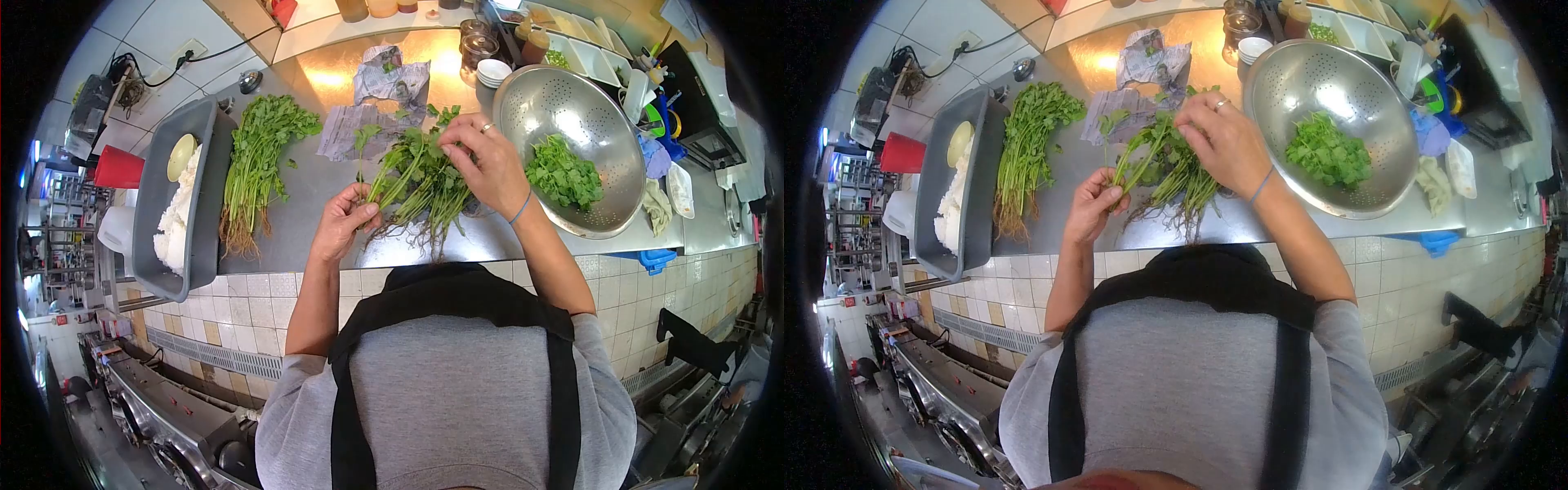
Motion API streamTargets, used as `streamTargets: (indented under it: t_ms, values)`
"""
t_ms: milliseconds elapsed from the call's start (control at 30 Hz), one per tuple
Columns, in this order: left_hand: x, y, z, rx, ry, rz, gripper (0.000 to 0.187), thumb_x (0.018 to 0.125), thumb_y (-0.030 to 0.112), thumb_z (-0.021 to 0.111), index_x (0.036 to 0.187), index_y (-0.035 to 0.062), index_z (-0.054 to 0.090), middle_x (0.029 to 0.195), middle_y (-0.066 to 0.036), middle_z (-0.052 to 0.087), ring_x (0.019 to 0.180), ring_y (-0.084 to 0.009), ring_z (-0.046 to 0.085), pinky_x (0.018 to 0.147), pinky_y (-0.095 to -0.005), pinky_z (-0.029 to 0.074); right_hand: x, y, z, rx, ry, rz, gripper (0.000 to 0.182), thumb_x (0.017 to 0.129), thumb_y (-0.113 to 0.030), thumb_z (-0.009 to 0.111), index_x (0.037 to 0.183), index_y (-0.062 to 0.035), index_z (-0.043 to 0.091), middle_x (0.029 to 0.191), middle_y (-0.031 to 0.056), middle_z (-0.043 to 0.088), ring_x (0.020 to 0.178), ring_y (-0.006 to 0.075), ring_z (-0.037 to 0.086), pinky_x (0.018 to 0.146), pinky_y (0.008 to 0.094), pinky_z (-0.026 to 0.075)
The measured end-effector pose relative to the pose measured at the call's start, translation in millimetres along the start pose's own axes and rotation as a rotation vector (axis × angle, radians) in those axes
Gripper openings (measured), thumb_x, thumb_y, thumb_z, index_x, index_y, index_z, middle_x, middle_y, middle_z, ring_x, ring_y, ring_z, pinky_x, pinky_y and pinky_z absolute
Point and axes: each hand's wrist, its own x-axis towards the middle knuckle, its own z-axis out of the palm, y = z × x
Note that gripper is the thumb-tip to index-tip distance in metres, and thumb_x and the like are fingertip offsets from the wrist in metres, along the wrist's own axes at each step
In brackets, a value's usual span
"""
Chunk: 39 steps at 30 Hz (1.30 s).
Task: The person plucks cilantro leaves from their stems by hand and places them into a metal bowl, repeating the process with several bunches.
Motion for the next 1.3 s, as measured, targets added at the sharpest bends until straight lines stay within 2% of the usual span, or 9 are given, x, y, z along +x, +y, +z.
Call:
streamTargets:
  t_ms: [167,333,467,567,633,800,867,1033,1300]
  values:
    - [1.3,-0.6,5.7,0.103,0.05,-0.028,0.016,0.087,0.011,0.065,0.097,0.0032,0.057,0.073,0.0,0.057,0.061,-0.0069,0.051,0.055,-0.0219,0.039,13.9,-2.8,16.5,0.017,-0.072,-0.136,0.013,0.08,-0.011,0.066,0.092,-0.0144,0.069,0.098,0.0058,0.06,0.087,0.0262,0.061,0.073,0.0355,0.049]
    - [3.1,-7.2,3.9,0.15,-0.02,-0.021,0.016,0.087,0.011,0.064,0.099,0.0031,0.057,0.073,0.001,0.057,0.059,-0.0055,0.051,0.051,-0.0202,0.038,32.7,0.2,39.4,-0.219,-0.233,-0.435,0.016,0.077,-0.012,0.068,0.093,-0.0165,0.07,0.101,0.0047,0.061,0.089,0.0241,0.061,0.072,0.0357,0.049]
    - [-3.3,-8.0,7.7,0.174,0.002,-0.017,0.014,0.088,0.011,0.063,0.098,0.0031,0.057,0.072,0.001,0.056,0.057,-0.0054,0.048,0.049,-0.02,0.035,33.8,1.9,40.9,-0.282,-0.341,-0.434,0.015,0.078,-0.011,0.066,0.092,-0.0152,0.07,0.097,0.0046,0.062,0.087,0.0258,0.061,0.074,0.0381,0.049]
    - [-0.7,-9.7,6.3,0.101,-0.031,-0.051,0.013,0.088,0.009,0.062,0.099,0.0029,0.057,0.07,0.001,0.054,0.055,-0.0054,0.045,0.048,-0.0202,0.033,33.7,6.4,31.5,-0.111,-0.253,-0.259,0.012,0.081,-0.012,0.063,0.091,-0.0127,0.069,0.092,0.006,0.063,0.084,0.0267,0.062,0.074,0.0379,0.049]
    - [0.4,-10.5,7.6,0.062,0.022,-0.046,0.015,0.089,0.01,0.061,0.101,0.0024,0.057,0.068,0.001,0.053,0.053,-0.0061,0.043,0.048,-0.0206,0.033,37.3,8.1,4.7,0.003,0.02,-0.117,0.014,0.084,-0.021,0.058,0.087,-0.0122,0.068,0.09,0.0086,0.064,0.086,0.0283,0.061,0.075,0.0401,0.048]
    - [7.1,-6.6,10.3,-0.054,0.059,-0.055,0.017,0.091,0.015,0.059,0.102,0.0018,0.059,0.067,-0.001,0.053,0.053,-0.0079,0.043,0.049,-0.0213,0.034,22.7,29.8,-81.3,-0.297,0.182,0.076,0.012,0.082,-0.016,0.062,0.09,-0.0085,0.067,0.095,0.01,0.064,0.086,0.0305,0.061,0.075,0.0399,0.049]
    - [9.7,-7.1,13.3,-0.091,0.077,-0.089,0.018,0.092,0.017,0.058,0.101,0.0013,0.06,0.067,-0.002,0.054,0.053,-0.0085,0.044,0.049,-0.0217,0.034,6.8,31.4,-88.8,-0.806,0.197,0.031,0.013,0.082,-0.008,0.063,0.095,-0.0089,0.067,0.1,0.0095,0.063,0.088,0.0273,0.063,0.075,0.0365,0.051]
    - [16.7,-9.6,15.4,-0.088,0.024,-0.135,0.018,0.09,0.018,0.061,0.094,-0.0002,0.063,0.074,-0.003,0.059,0.056,-0.0092,0.047,0.049,-0.0218,0.035,-5.7,20.4,-39.8,-0.242,-0.02,0.027,0.013,0.079,-0.009,0.067,0.092,-0.0106,0.068,0.105,0.0057,0.061,0.091,0.0262,0.061,0.077,0.0361,0.048]
    - [13.3,-4.4,15.3,-0.081,-0.018,-0.126,0.015,0.088,0.014,0.063,0.093,0.0001,0.062,0.078,-0.004,0.06,0.054,-0.0091,0.047,0.045,-0.0213,0.034,7.4,17.8,0.2,-0.213,-0.15,-0.221,0.012,0.078,-0.013,0.069,0.089,-0.0133,0.068,0.101,0.0019,0.059,0.091,0.0224,0.058,0.081,0.0365,0.043]
